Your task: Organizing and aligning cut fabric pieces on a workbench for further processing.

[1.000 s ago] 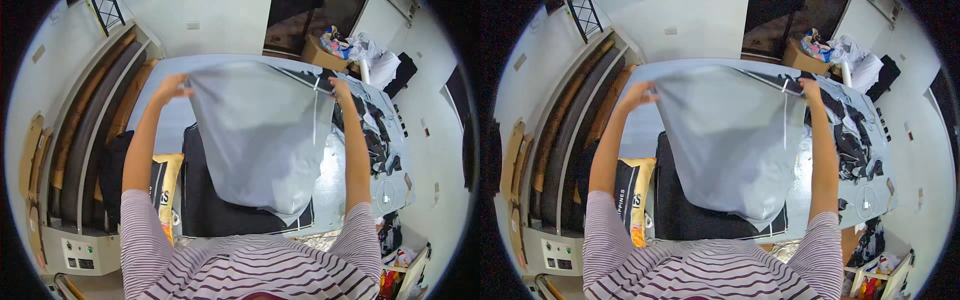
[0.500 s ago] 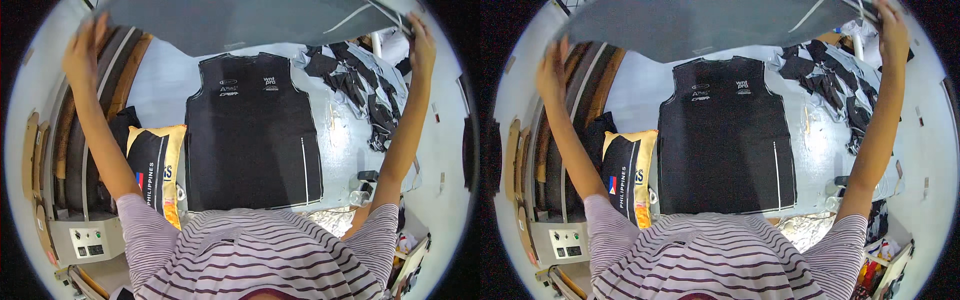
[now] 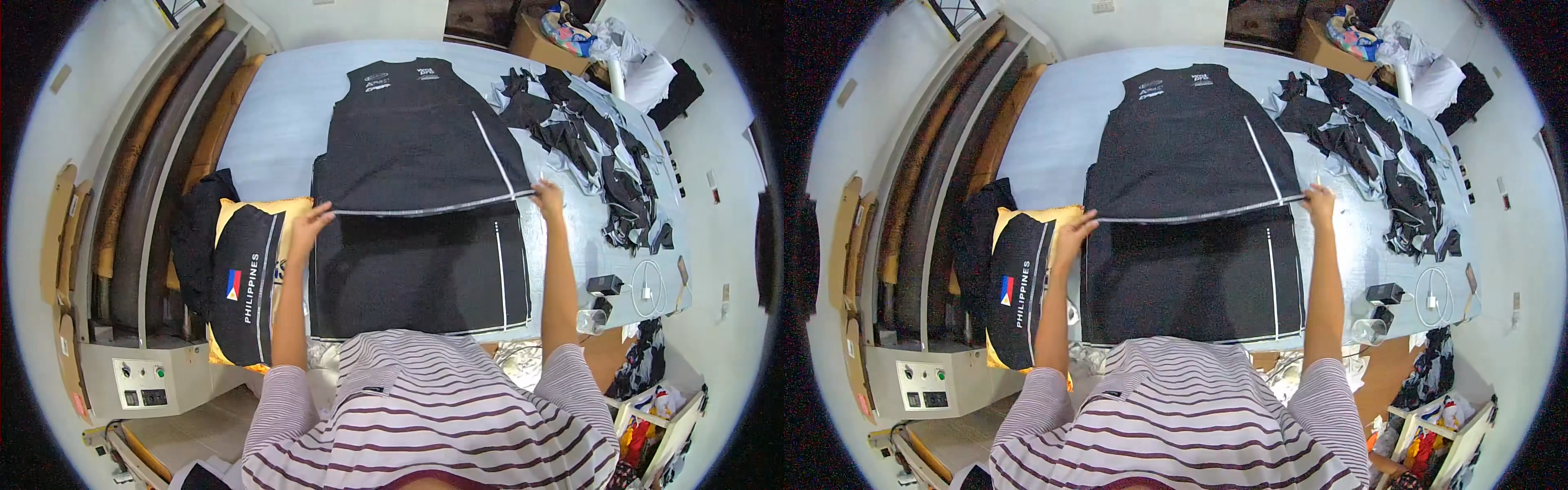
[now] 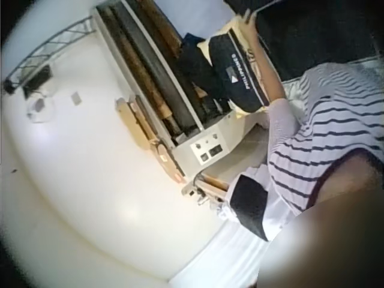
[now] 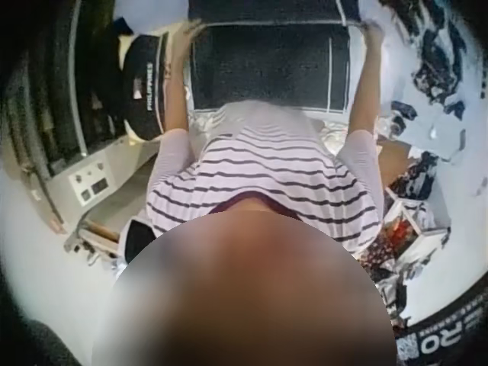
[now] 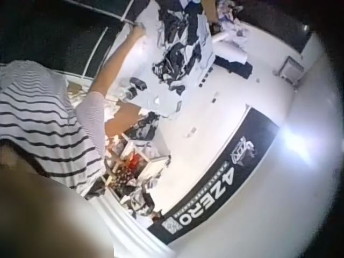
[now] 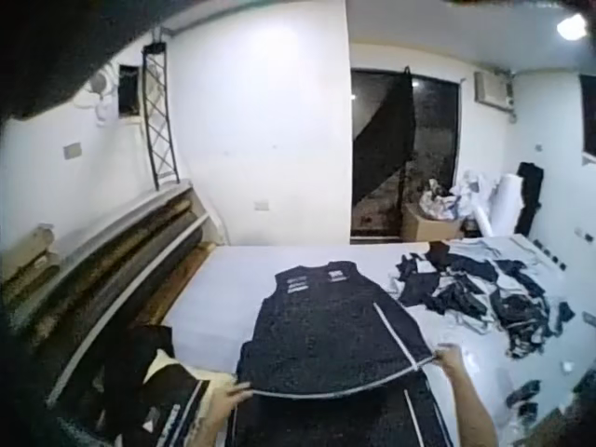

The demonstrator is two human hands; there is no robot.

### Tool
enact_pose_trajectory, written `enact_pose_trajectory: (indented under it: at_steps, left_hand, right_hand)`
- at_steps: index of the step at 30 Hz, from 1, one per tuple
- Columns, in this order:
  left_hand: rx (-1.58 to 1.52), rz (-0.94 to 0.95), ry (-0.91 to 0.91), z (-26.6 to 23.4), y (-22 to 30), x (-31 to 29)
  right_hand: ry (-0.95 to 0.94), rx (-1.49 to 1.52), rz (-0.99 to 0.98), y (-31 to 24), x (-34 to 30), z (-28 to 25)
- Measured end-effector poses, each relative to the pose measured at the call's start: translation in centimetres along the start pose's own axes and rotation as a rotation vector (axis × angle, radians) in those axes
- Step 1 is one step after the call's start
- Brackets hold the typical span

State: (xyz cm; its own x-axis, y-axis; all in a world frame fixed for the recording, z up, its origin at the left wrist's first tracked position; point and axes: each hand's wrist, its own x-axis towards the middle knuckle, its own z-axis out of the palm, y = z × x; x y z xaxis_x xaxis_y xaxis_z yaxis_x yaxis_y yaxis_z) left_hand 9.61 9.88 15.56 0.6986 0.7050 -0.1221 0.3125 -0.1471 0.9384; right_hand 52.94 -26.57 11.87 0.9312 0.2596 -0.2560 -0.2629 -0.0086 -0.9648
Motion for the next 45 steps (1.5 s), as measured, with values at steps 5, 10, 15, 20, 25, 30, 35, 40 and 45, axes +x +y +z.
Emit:
enact_pose_trajectory:
  at_steps: [5,10,15,20,25,30,35,40,45]
  left_hand:
    - [-0.108,-0.221,0.136,3.3,-9.3,-0.8]
    - [-0.107,-0.100,0.321,4.4,-14.3,-3.7]
    - [-0.350,-0.349,0.360,5.0,-13.5,-9.8]
    - [-0.325,-0.379,0.394,5.6,-13.4,-15.2]
    - [-0.166,-0.292,0.561,5.8,-15.7,-18.7]
    - [-0.074,-0.250,0.592,6.1,-15.7,-20.9]
    - [0.053,-0.162,0.635,6.2,-15.5,-22.3]
    - [0.048,-0.143,0.611,5.3,-16.3,-23.7]
    - [0.013,-0.150,0.595,6.1,-14.7,-23.6]
  right_hand:
    - [0.217,-0.098,0.078,7.5,-3.0,0.9]
    - [0.190,-0.192,0.111,10.9,-7.4,-1.8]
    - [0.183,-0.023,0.229,13.4,-12.7,-4.5]
    - [0.387,0.090,0.271,15.3,-17.7,-6.6]
    - [0.451,0.060,0.244,17.5,-21.0,-7.8]
    - [0.520,-0.110,0.154,19.1,-22.5,-8.9]
    - [0.527,-0.099,0.137,20.2,-23.7,-10.2]
    - [0.575,-0.141,0.196,20.0,-24.9,-9.5]
    - [0.554,-0.032,0.185,20.6,-25.4,-10.8]
